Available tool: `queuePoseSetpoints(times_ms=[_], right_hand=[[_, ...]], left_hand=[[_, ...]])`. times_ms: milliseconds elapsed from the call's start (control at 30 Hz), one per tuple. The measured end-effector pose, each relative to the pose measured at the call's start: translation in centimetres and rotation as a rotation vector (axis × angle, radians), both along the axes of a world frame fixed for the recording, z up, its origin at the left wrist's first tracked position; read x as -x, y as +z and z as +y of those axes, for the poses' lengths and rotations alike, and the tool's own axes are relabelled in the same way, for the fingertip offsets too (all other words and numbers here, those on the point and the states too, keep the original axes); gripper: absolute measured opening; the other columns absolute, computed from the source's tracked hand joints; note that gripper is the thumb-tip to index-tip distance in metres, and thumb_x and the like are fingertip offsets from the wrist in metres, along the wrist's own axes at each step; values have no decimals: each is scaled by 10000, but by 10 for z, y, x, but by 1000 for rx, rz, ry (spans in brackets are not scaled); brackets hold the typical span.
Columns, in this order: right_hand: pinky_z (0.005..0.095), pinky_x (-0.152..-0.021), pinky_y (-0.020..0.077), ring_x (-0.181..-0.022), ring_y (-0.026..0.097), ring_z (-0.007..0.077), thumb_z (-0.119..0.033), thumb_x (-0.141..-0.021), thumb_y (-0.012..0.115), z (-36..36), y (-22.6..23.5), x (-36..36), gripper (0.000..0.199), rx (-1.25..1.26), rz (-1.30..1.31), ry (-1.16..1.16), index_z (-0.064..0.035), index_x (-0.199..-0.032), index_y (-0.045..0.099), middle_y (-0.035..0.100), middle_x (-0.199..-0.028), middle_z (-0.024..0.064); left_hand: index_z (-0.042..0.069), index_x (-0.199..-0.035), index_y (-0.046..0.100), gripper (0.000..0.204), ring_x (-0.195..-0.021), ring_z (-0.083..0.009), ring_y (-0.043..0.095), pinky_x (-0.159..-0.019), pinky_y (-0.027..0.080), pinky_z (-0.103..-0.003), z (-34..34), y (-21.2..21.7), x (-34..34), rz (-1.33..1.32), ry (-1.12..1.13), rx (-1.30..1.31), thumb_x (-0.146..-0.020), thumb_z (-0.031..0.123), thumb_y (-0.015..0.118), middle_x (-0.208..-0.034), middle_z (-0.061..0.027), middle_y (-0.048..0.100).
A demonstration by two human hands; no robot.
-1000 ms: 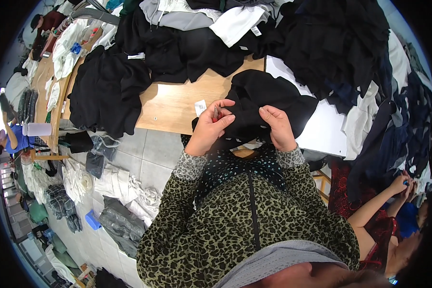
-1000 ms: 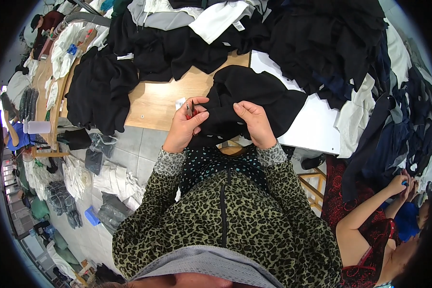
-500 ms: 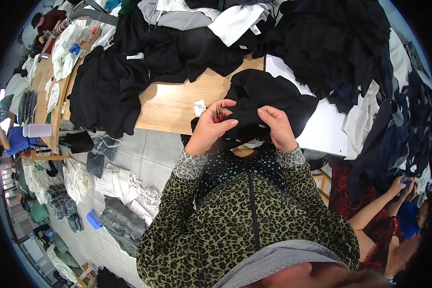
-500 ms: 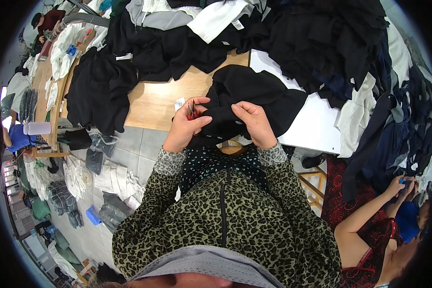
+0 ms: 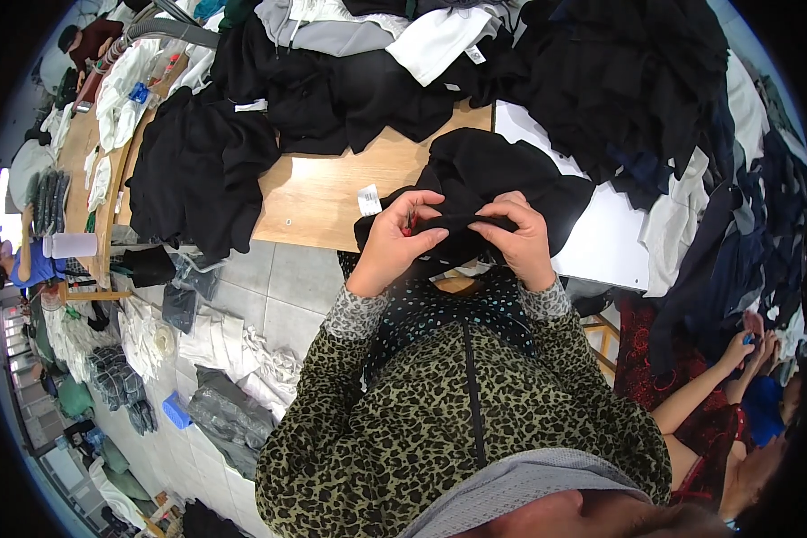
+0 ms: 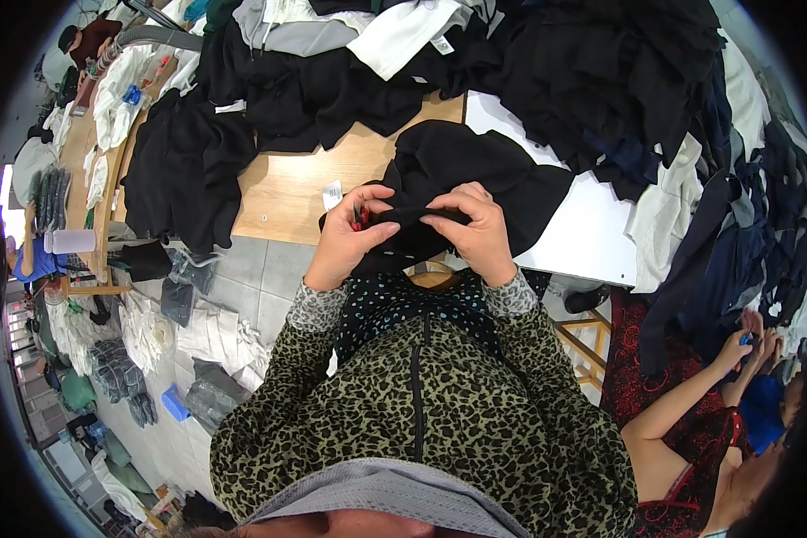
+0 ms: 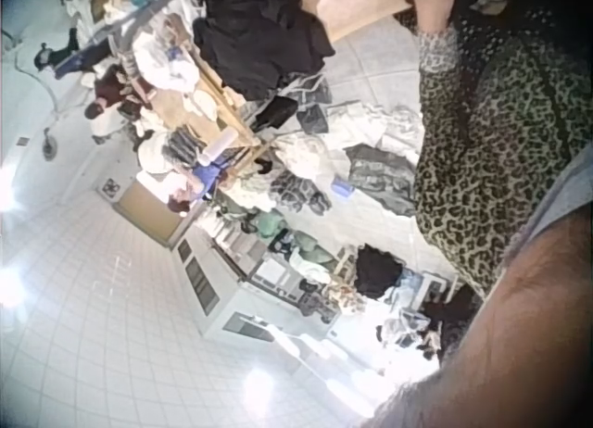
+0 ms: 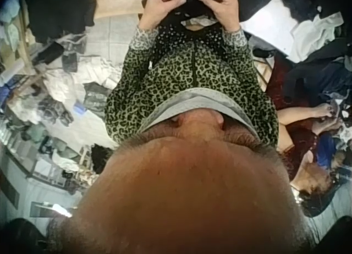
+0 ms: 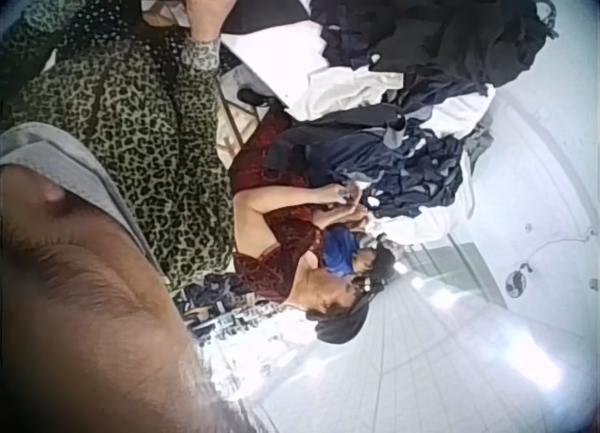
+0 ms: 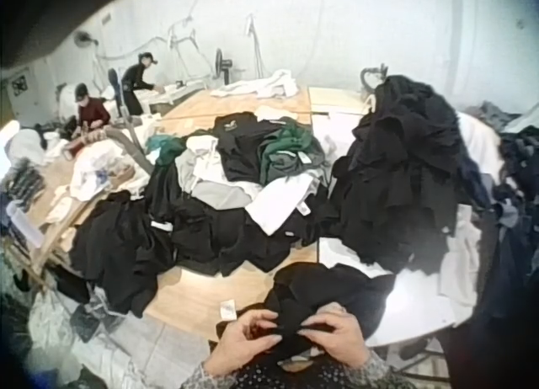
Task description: Trim excess threads from black garment pieces using thread snips in a factory setting.
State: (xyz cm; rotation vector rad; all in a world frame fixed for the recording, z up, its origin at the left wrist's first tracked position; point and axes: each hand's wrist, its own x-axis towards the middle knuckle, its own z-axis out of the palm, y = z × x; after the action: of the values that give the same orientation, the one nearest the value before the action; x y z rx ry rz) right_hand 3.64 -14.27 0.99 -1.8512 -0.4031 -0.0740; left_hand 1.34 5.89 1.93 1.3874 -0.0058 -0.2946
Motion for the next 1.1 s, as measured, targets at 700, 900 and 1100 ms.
queuePoseSetpoints(times_ms=[700, 900, 1100], right_hand=[[271, -814, 478, -939, 566, 121, -19, -901, 473, 13, 0, 35, 430, -1066, 693, -125, -23, -1326, 408, 561, -1031, 62], [224, -806, 458, -914, 521, 107, 110, -809, 519, 17, -9, 42, 724, -879, 515, -120, -23, -1424, 161, 443, -1171, 91], [238, -838, 447, -922, 491, 133, 144, -782, 538, 22, 2, 42, 764, -907, 516, -186, -17, -1425, 157, 452, -1140, 102]], left_hand=[[46, -869, 652, 341, -783, -263, 567, -615, 485, -329, -23, -35, 19, -1172, 228, -785, -533, -8, 648, -916, -81, 586], [44, -895, 656, 392, -816, -258, 561, -623, 489, -330, -27, -37, 19, -1168, 182, -788, -506, 4, 629, -943, -74, 591], [44, -888, 661, 395, -814, -252, 560, -618, 486, -322, -25, -41, 22, -1132, 193, -782, -499, -21, 645, -936, -65, 595]])
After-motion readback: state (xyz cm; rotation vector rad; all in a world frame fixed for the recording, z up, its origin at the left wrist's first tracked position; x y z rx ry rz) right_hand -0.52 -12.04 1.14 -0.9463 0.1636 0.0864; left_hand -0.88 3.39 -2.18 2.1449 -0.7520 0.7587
